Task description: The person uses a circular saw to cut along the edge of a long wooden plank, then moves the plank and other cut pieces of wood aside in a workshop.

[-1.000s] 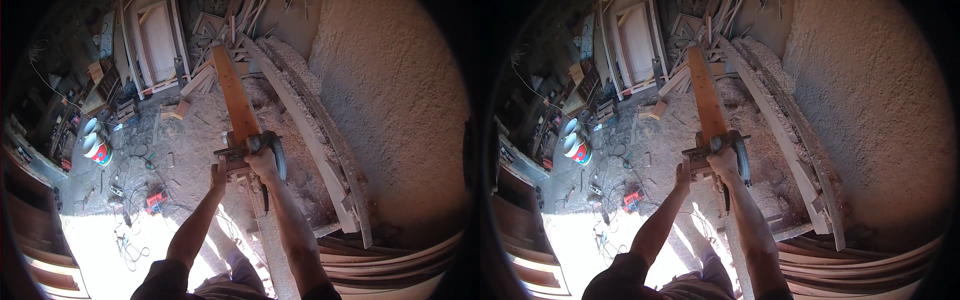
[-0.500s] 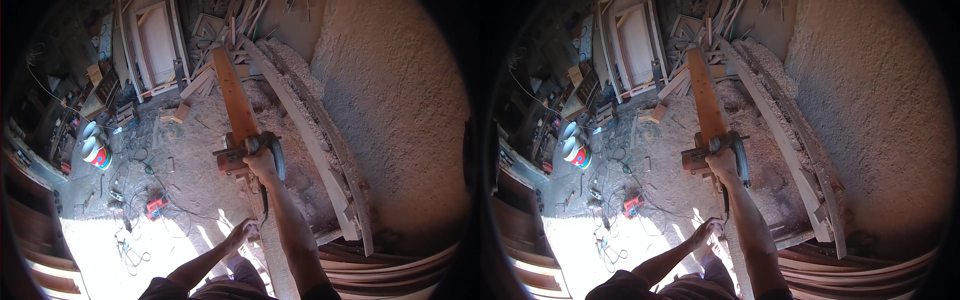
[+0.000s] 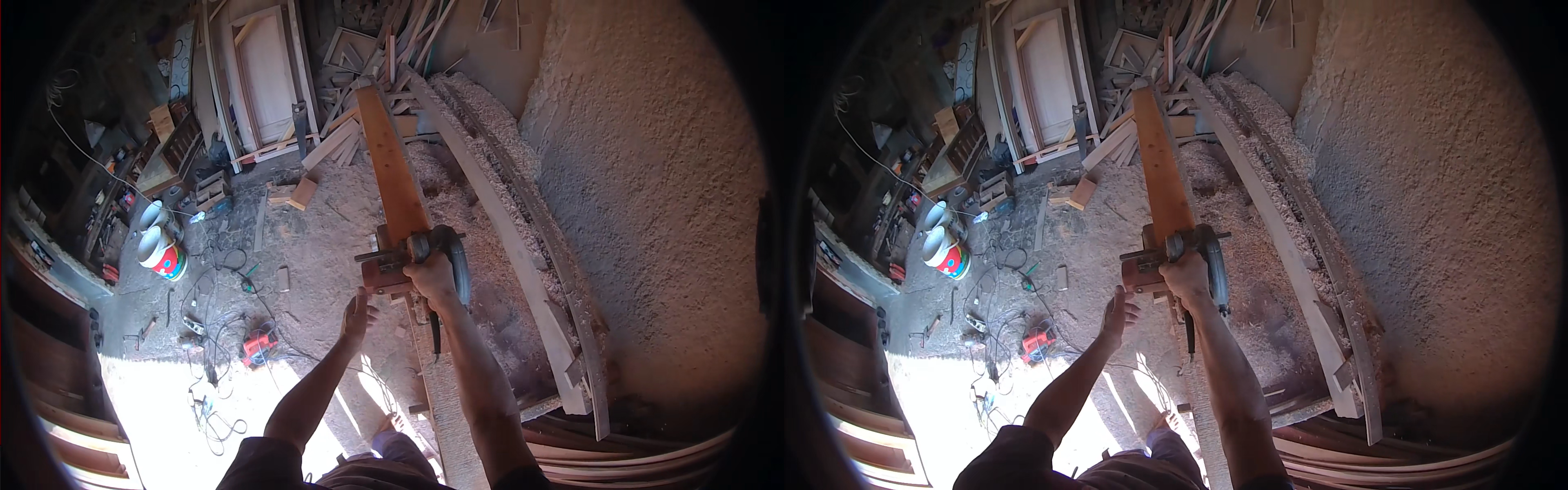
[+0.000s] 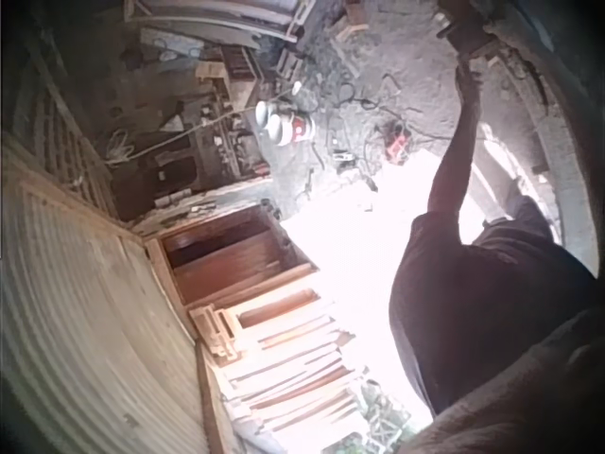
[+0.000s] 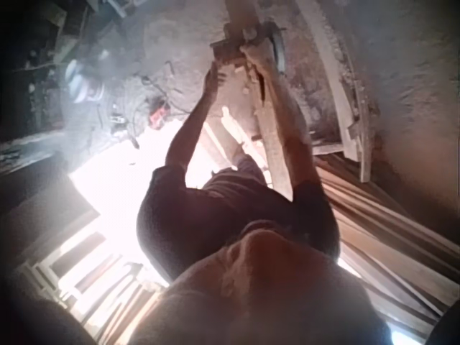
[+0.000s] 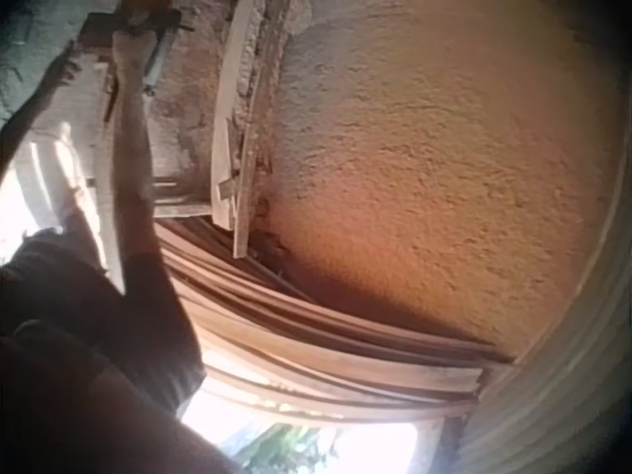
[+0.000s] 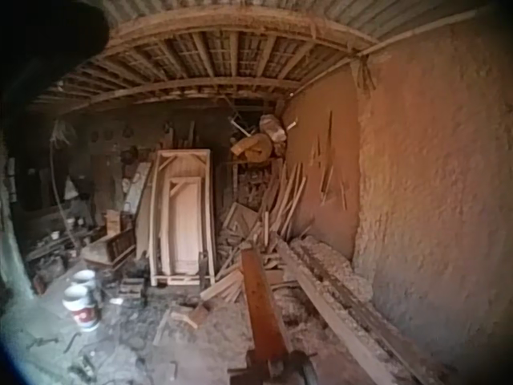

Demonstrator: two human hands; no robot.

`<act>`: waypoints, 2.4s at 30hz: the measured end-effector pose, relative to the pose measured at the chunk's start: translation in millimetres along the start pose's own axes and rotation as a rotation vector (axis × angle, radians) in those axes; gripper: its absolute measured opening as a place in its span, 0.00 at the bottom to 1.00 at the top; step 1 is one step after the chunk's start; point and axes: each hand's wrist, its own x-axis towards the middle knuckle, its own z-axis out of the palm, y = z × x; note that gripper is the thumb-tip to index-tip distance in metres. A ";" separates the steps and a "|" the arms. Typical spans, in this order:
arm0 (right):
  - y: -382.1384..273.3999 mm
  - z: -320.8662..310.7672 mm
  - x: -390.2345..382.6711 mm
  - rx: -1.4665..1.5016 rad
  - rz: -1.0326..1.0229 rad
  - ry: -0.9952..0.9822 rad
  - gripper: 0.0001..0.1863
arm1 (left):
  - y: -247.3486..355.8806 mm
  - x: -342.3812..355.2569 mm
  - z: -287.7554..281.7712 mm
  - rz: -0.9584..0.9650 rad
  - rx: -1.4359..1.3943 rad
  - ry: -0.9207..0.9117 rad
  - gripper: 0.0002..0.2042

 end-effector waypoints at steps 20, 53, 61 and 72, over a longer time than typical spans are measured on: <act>-34.5 11.1 46.5 -0.097 0.040 0.061 0.14 | 74.4 90.6 33.5 -0.115 -0.085 0.067 0.35; -43.1 41.8 154.0 -0.179 0.088 -0.017 0.14 | 118.5 187.1 31.5 -0.076 -0.097 0.091 0.33; -32.9 52.5 183.6 -0.156 0.060 0.015 0.15 | 125.8 211.4 30.3 -0.051 -0.113 0.085 0.32; -45.0 61.1 214.1 -0.113 0.057 0.015 0.15 | 131.4 253.3 28.1 -0.018 -0.123 0.070 0.34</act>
